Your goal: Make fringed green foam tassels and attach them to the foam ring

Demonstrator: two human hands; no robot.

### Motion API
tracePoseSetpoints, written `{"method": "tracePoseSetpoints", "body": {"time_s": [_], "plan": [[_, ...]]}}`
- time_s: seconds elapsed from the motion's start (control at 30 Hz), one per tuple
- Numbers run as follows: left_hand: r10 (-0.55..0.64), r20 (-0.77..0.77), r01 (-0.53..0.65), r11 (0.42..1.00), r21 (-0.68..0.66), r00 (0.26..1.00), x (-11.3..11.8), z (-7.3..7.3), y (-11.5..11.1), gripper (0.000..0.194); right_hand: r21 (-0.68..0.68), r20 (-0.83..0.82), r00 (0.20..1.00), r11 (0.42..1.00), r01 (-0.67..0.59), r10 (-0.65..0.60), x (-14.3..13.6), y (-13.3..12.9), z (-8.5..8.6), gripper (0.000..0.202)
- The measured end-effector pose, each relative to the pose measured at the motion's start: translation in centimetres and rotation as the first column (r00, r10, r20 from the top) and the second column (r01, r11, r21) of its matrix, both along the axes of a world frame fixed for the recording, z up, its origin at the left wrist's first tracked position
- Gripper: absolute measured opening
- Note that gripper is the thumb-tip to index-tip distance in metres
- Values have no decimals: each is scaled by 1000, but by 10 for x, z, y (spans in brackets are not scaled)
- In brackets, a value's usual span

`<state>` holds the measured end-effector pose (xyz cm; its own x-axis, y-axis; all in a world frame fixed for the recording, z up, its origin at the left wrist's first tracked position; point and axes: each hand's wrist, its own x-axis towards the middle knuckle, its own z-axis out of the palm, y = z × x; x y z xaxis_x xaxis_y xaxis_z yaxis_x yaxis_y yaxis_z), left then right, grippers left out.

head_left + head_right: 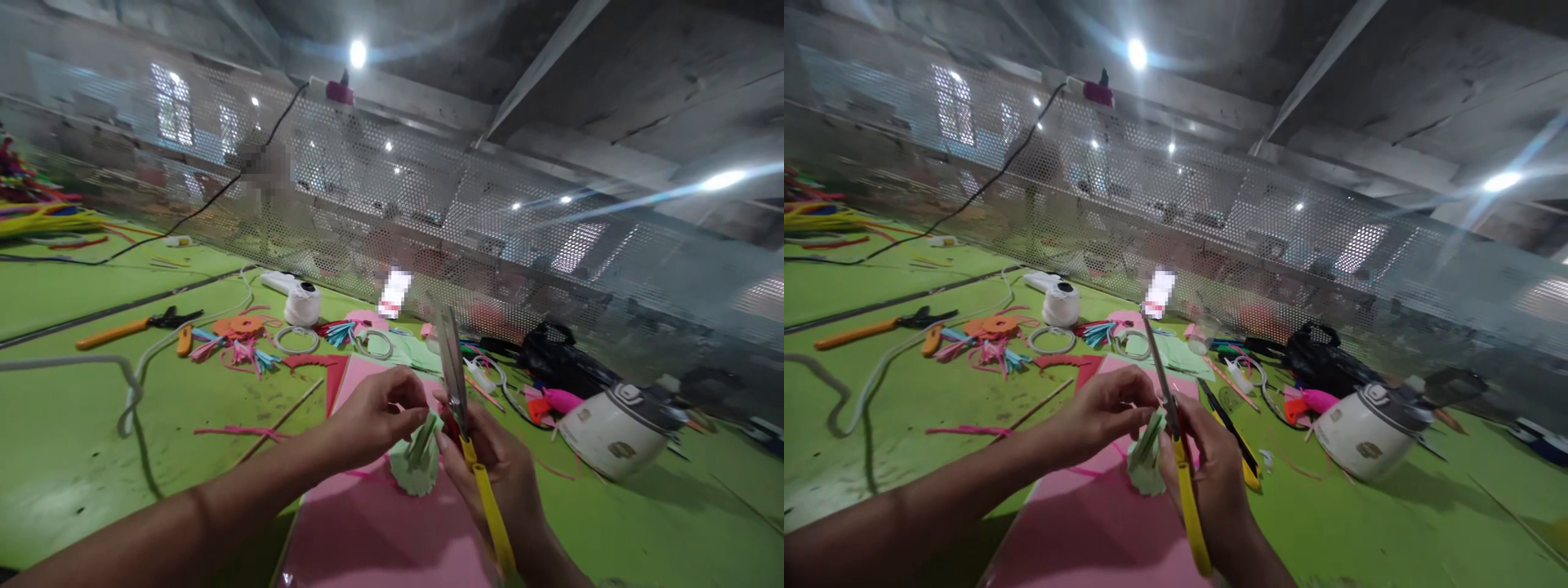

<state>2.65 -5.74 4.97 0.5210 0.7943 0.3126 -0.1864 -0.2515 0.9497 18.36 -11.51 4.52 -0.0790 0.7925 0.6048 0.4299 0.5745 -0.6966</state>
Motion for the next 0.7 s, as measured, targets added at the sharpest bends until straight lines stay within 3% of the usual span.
{"method": "tracePoseSetpoints", "body": {"time_s": [0.17, 0.33, 0.47, 0.7], "plan": [[-18, -143, 23, 999, 33, 990, -4, 1, -4, 35, 43, 41, 999, 999, -4, 3, 0, -2, 3, 49], [-58, -142, 59, 998, 3, 988, 1, -6, -3, 36, -15, 48, 998, 999, -48, 48, -1, -2, 3, 45], [-129, -46, 124, 988, -97, 991, 2, -3, -1, 32, -60, -55, 997, 996, -61, 58, -1, -1, 1, 36], [-156, 32, 159, 968, -193, 987, -5, 7, -1, 32, -268, -303, 950, 963, -16, -69, -7, -9, 9, 39]]}}
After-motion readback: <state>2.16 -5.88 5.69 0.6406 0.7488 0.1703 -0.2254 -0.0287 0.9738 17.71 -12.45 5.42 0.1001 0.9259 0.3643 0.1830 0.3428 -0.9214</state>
